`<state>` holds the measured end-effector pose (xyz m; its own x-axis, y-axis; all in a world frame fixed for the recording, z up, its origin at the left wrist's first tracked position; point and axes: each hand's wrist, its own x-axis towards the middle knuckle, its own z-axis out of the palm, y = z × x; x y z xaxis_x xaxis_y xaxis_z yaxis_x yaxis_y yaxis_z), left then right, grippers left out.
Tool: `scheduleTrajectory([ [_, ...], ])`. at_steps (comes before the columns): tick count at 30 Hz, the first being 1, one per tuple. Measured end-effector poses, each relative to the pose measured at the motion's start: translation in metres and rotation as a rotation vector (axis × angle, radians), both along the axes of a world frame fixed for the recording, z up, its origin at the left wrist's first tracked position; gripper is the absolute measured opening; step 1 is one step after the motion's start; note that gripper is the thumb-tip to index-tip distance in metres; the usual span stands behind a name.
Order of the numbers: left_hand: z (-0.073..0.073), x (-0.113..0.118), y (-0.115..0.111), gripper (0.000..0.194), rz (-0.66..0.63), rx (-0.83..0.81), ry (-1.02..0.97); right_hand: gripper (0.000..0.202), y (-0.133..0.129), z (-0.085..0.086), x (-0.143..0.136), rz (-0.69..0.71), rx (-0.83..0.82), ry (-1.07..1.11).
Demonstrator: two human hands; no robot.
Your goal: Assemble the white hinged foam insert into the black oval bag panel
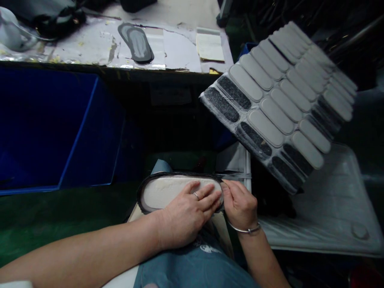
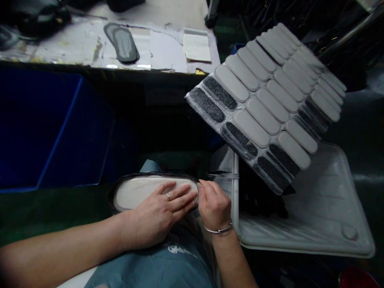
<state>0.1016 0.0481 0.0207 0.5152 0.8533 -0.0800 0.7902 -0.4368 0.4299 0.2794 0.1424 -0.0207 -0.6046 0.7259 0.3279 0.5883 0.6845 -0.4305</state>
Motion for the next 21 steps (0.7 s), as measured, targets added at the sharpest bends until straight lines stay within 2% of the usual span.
scheduleTrajectory([
  [4,0.0,0.0,-0.001,0.05,-0.008,0.055,0.027,0.041,0.023,0.015,-0.011,0.116,-0.345,0.026],
  [7,0.0,-0.001,-0.001,0.051,-0.006,0.071,0.04,0.028,0.036,0.019,-0.023,0.241,-0.441,-0.007],
  [11,0.001,-0.003,-0.001,0.052,-0.015,0.07,0.029,0.017,0.037,0.013,-0.032,0.269,-0.385,-0.005],
  [17,0.001,-0.004,0.0,0.056,-0.01,-0.005,-0.047,0.016,0.019,0.0,-0.031,0.174,-0.136,0.092],
  [21,0.002,-0.007,0.001,0.062,0.034,-0.069,-0.174,0.014,0.015,-0.003,-0.031,0.1,-0.107,0.147],
])
